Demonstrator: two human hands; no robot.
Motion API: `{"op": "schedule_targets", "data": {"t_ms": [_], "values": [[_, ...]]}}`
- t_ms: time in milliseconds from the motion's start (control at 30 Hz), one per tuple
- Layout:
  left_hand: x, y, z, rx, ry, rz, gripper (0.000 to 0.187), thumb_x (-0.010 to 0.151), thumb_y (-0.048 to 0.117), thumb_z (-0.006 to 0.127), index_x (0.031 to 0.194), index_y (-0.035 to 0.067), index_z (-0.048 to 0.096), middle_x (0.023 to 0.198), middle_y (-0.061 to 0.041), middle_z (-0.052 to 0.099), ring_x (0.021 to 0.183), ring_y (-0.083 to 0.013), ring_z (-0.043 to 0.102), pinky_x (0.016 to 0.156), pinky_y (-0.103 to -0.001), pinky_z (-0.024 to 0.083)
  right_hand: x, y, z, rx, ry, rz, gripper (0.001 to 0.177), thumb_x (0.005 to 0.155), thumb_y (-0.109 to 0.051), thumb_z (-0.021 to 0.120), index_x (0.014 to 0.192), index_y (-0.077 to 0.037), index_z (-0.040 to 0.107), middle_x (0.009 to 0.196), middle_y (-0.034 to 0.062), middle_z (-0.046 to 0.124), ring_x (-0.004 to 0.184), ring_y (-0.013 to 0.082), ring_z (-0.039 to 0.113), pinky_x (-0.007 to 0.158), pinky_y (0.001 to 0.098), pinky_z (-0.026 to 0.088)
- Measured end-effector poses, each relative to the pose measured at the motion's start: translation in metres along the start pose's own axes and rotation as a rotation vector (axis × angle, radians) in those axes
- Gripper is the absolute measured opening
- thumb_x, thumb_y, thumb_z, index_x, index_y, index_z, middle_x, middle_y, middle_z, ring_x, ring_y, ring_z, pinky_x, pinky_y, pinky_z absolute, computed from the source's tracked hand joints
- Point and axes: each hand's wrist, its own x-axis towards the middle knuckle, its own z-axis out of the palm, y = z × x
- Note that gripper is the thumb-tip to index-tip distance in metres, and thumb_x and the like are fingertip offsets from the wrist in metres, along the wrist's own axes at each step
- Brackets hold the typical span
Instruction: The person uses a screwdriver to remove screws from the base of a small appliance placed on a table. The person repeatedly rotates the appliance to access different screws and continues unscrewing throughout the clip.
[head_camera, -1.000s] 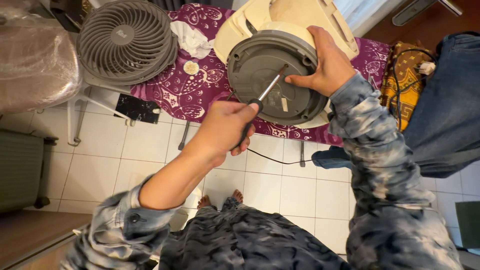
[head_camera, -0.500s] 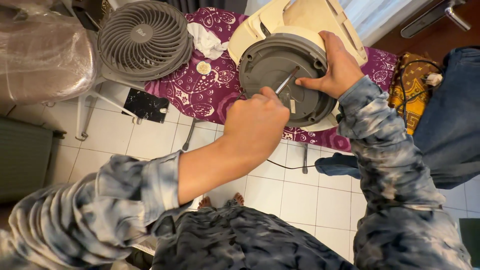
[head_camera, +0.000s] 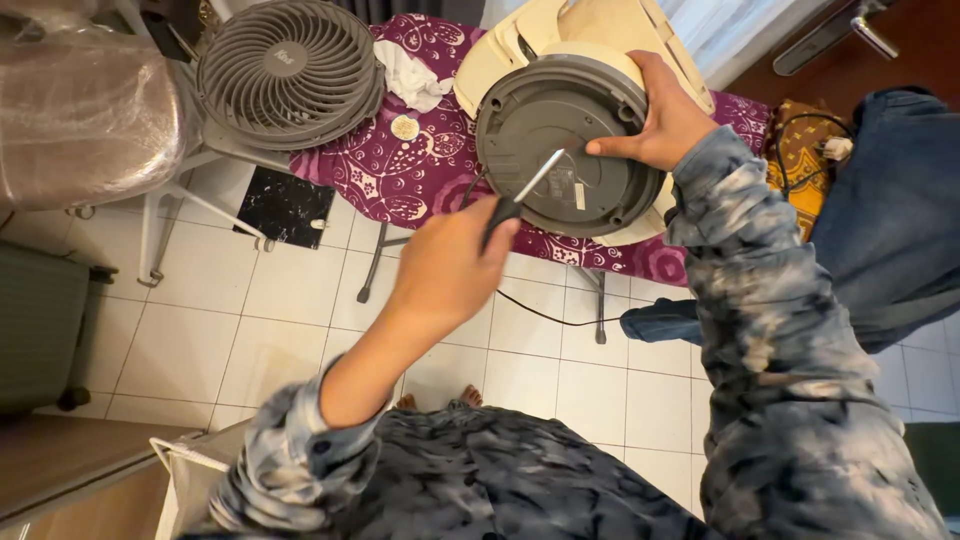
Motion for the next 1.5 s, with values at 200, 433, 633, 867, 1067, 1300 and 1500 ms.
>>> {"op": "schedule_targets", "data": {"t_ms": [200, 433, 633, 867, 1067, 1300, 1500], "values": [[-0.041, -0.04, 0.009, -0.4, -0.016, -0.321, 0.031, 0.101, 0.028, 0.064, 0.12, 0.006, 0.073, 0.062, -0.005, 0.062, 0.054, -0.0117, 0.056, 0.051, -0.03, 0.046, -0.004, 0.003, 0.002, 0.072, -0.019, 0.11, 0.115, 0.078, -0.029, 0.095, 0.162, 0.001, 0.022, 0.146, 0.0228, 0.056, 0.14, 0.0275, 0.056, 0.12, 0.0378, 0.045], [-0.081, -0.064, 0.031, -0.752, -0.091, -0.559, 0.036, 0.099, 0.027, 0.062, 0.123, 0.002, 0.071, 0.065, 0.001, 0.057, 0.045, -0.0053, 0.049, 0.041, -0.023, 0.038, -0.072, 0.009, 0.037, 0.001, 0.378, 0.015, 0.14, 0.073, -0.024, 0.105, 0.164, -0.002, 0.001, 0.16, 0.0259, 0.03, 0.15, 0.0322, 0.041, 0.127, 0.0428, 0.04], [-0.08, -0.059, 0.061, -0.754, -0.206, -0.572, 0.036, 0.099, 0.028, 0.063, 0.123, 0.002, 0.071, 0.066, 0.001, 0.057, 0.045, -0.0055, 0.049, 0.041, -0.023, 0.037, -0.091, 0.029, 0.074, 0.209, 0.456, 0.165, 0.115, 0.085, -0.02, 0.102, 0.161, -0.001, 0.018, 0.156, 0.0188, 0.048, 0.147, 0.0262, 0.053, 0.131, 0.0399, 0.045], [-0.075, -0.045, 0.093, -0.741, -0.29, -0.537, 0.037, 0.099, 0.028, 0.065, 0.124, 0.002, 0.071, 0.065, 0.001, 0.058, 0.046, -0.0053, 0.049, 0.042, -0.023, 0.04, -0.092, 0.035, 0.066, 0.106, 0.429, 0.033, 0.108, 0.088, -0.011, 0.102, 0.159, 0.0, 0.022, 0.152, 0.0206, 0.044, 0.146, 0.0299, 0.05, 0.129, 0.0399, 0.045], [-0.06, -0.042, 0.112, -0.894, -0.324, -0.608, 0.038, 0.099, 0.028, 0.063, 0.124, 0.001, 0.069, 0.066, -0.001, 0.058, 0.042, -0.0082, 0.05, 0.035, -0.025, 0.035, -0.095, 0.041, 0.07, 0.254, 0.382, 0.107, 0.112, 0.093, -0.014, 0.097, 0.161, 0.003, 0.011, 0.156, 0.0202, 0.048, 0.149, 0.0286, 0.053, 0.127, 0.0376, 0.046], [-0.048, -0.045, 0.124, -1.156, -0.336, -0.647, 0.033, 0.099, 0.027, 0.062, 0.114, -0.003, 0.067, 0.068, -0.003, 0.059, 0.042, -0.0089, 0.05, 0.034, -0.024, 0.032, -0.093, 0.044, 0.072, 0.237, 0.385, 0.116, 0.115, 0.092, -0.015, 0.098, 0.165, 0.004, 0.01, 0.158, 0.0209, 0.051, 0.148, 0.0282, 0.054, 0.126, 0.0379, 0.046], [-0.044, -0.051, 0.125, -1.289, -0.383, -0.682, 0.033, 0.1, 0.029, 0.062, 0.111, -0.002, 0.066, 0.069, -0.004, 0.06, 0.044, -0.0098, 0.051, 0.035, -0.023, 0.031, -0.091, 0.043, 0.071, 0.337, 0.37, 0.12, 0.116, 0.093, -0.012, 0.096, 0.164, 0.004, 0.006, 0.159, 0.0217, 0.048, 0.149, 0.0279, 0.051, 0.127, 0.038, 0.045]]}}
